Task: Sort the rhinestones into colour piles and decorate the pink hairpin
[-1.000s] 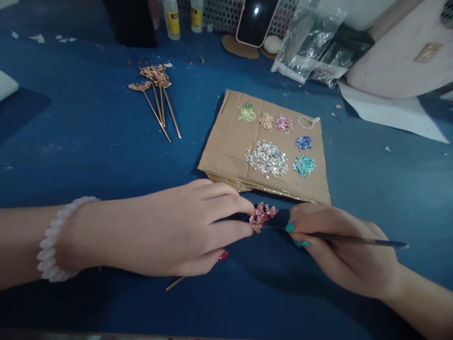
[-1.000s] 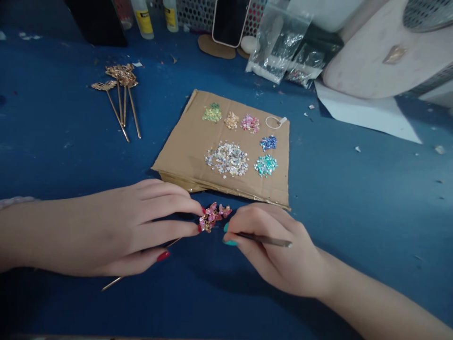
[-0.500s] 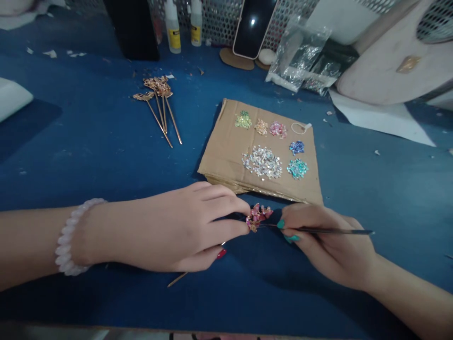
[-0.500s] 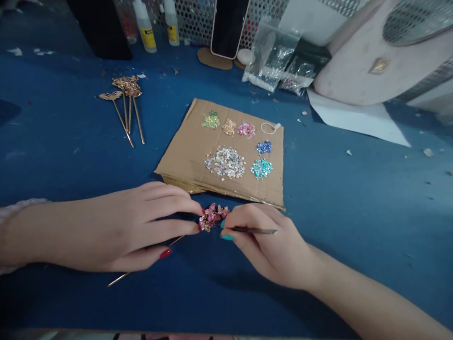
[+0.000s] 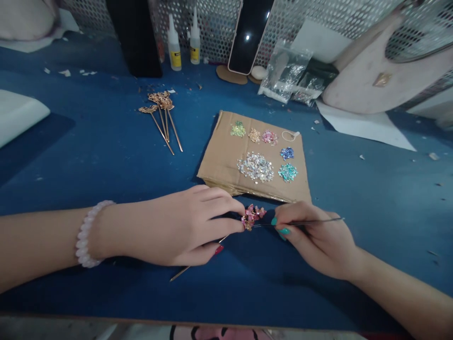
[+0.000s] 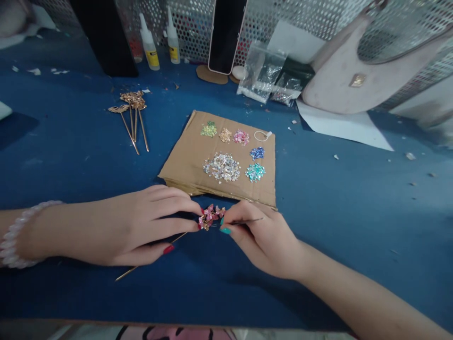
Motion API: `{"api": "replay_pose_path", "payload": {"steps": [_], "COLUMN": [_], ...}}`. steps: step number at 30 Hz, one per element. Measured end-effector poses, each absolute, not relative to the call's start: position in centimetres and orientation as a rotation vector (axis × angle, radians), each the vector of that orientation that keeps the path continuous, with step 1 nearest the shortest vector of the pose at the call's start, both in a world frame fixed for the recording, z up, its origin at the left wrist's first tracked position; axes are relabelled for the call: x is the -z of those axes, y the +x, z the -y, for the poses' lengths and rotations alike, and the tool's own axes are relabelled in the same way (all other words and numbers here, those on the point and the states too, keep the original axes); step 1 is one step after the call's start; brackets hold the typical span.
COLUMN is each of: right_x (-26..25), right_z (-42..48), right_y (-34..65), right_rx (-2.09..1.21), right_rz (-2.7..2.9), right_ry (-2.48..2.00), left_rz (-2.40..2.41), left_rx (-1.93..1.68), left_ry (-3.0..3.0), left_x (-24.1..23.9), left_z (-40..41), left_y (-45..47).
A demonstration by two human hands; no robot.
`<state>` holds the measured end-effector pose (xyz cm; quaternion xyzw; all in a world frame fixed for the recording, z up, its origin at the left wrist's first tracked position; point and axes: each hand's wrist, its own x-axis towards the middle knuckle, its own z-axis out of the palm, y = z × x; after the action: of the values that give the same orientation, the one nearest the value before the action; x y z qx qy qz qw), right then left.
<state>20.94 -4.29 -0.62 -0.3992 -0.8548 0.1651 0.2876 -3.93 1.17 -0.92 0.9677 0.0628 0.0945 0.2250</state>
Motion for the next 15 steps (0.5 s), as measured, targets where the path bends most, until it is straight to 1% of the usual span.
{"api": "replay_pose_path", "payload": {"steps": [6, 15], "right_x": [0.35, 0.26], "right_z": [4.26, 4.23], "right_y": [20.83, 20.61], "right_rx": [-0.384, -0.390], "right_rz": [2.306, 2.300], "right_ry": [-1.060, -1.084], "left_rz": [-0.173, -0.166], "left_rx": [-0.273, -0.269], "left_ry": [2.684, 2.702], "left_x": [0.80, 0.86], "left_z": [-1.17, -1.14], "left_y": [-3.99, -4.05]}}
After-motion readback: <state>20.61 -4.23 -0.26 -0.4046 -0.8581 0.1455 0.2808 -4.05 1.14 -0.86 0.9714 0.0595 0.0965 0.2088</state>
